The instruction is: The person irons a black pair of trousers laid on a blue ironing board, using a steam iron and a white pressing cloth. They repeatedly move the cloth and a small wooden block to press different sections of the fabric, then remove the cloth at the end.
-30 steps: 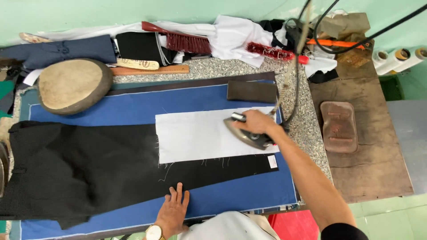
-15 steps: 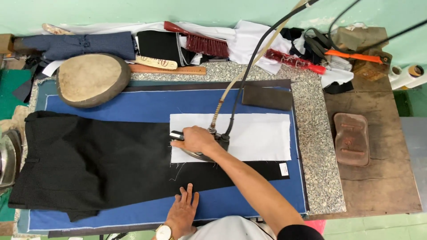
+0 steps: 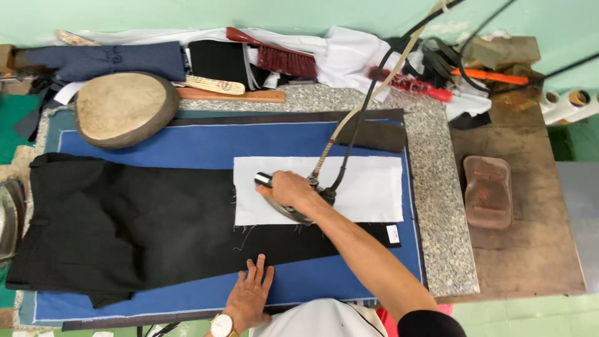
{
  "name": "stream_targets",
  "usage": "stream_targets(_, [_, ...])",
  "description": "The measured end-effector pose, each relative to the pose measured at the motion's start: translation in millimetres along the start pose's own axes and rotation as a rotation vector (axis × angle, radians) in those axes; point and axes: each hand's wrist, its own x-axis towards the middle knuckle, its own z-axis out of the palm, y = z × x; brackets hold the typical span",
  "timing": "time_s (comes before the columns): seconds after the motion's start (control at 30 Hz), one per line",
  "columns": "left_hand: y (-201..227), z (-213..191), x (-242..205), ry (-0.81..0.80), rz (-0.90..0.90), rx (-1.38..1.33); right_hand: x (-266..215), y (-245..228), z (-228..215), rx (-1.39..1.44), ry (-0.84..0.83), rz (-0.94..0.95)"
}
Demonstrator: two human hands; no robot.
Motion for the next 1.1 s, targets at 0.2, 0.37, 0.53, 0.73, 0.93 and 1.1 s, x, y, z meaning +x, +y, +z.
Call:
stream_targets(0.2, [4, 2, 0, 0.023, -0.031, -0.039, -32, 74, -34, 0.098, -0.002, 0.142])
stream_targets(0.37, [1, 17, 14, 0.058, -0.034, -0.01, -58, 142, -65, 0.137, 0.099, 0.263])
stream_targets(0.53, [3, 13, 11, 0.041, -0.038, -0.005, -74, 193, -89, 0.191, 0.159, 0.369])
stream_targets(0.73, [7, 4, 1, 0.016, -0.061, -0.054, -47, 259, -83, 0.034, 0.348, 0.335])
stream_targets(0.93, [0, 26, 18, 0.134, -0.019, 0.012, -48, 241, -82, 0.098, 0.259, 0.246])
stream_targets(1.1, [-1, 23, 17, 0.146, 0.016, 0.038, -55, 165, -76, -0.074, 0.106, 0.188])
